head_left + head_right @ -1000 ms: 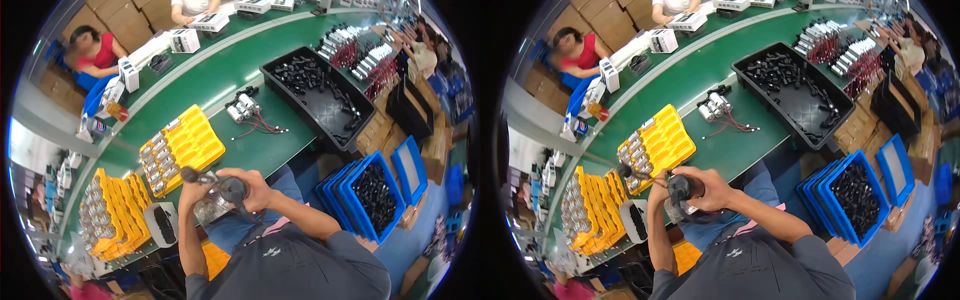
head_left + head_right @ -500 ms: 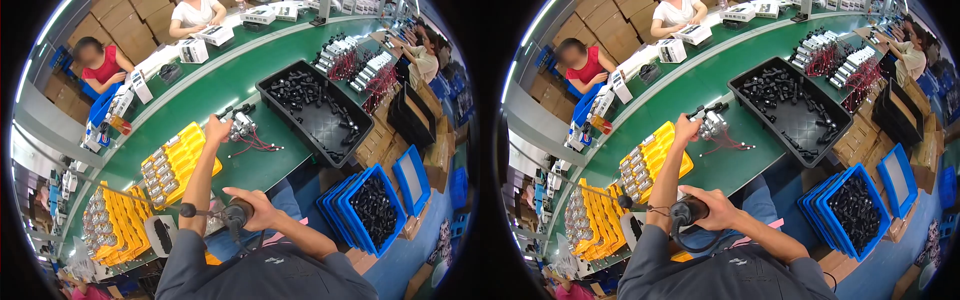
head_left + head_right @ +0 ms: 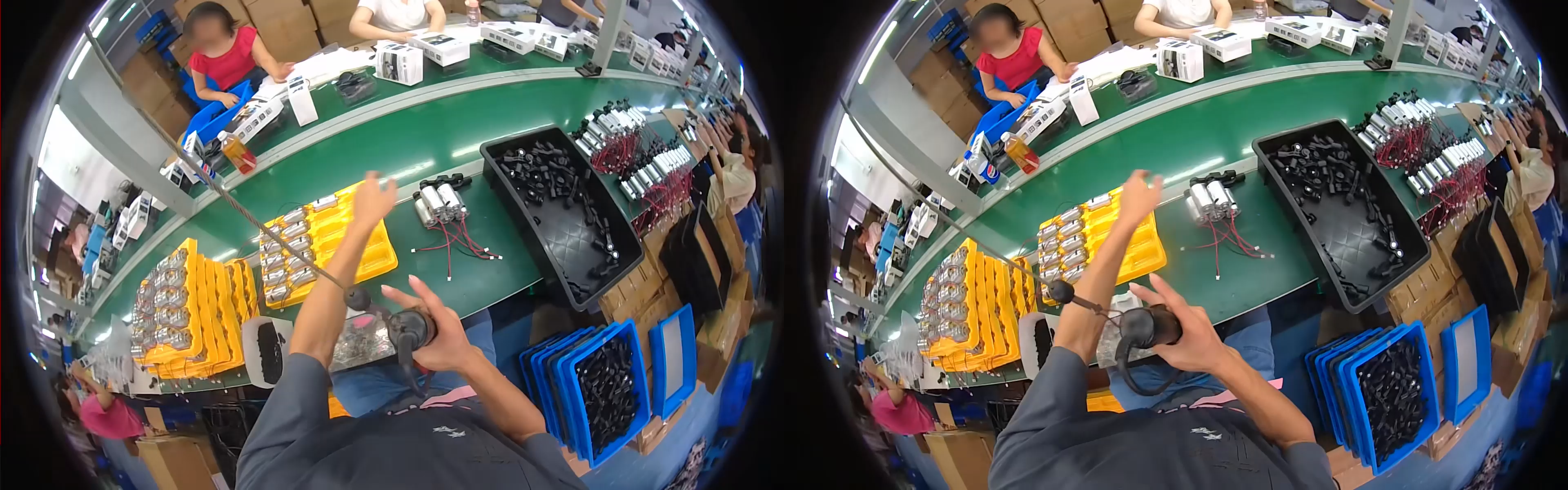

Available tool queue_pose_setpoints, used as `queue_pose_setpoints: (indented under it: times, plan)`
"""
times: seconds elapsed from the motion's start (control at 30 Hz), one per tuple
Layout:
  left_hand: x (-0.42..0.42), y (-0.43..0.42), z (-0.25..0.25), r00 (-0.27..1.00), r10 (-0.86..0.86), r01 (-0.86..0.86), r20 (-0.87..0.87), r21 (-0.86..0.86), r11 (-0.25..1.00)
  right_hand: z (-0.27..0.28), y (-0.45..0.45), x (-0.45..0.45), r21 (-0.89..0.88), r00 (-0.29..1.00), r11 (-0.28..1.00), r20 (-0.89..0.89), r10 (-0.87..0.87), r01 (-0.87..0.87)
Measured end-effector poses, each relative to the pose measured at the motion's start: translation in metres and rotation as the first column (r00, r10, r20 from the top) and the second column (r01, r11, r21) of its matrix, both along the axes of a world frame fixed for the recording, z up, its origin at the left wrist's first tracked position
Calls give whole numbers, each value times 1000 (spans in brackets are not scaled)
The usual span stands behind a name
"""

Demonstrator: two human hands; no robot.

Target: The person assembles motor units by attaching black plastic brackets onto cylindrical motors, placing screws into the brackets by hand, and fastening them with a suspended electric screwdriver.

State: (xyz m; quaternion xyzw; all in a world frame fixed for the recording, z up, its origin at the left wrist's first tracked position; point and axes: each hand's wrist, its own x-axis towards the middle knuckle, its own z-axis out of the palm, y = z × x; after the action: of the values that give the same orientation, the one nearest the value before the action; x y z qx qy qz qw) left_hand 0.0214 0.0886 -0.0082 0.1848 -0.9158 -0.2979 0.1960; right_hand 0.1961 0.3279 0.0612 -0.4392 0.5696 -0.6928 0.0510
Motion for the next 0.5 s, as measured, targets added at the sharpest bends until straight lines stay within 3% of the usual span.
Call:
queue_pose_setpoints:
  times: [0.07, 0.13, 0.27, 0.37, 0.5]
  plan:
    - [19, -39, 10, 970, 198, -173, 138, -174, 969, 9, -1, -3, 41, 997, 999, 69, 30, -33]
    - [29, -79, -10, 934, 339, -237, 113, -513, 825, 13, -4, -6, 153, 993, 986, 102, 54, -69]
    - [36, -105, -26, 906, 319, -148, 278, -498, 855, 20, -19, -9, 201, 992, 976, 104, 69, -89]
    - [25, -117, -46, 889, 396, -256, 231, -465, 847, 20, -30, -11, 199, 992, 975, 106, 74, -94]
    - [14, -131, -55, 894, 357, -211, 272, -449, 868, 23, -35, -10, 232, 990, 968, 124, 73, -100]
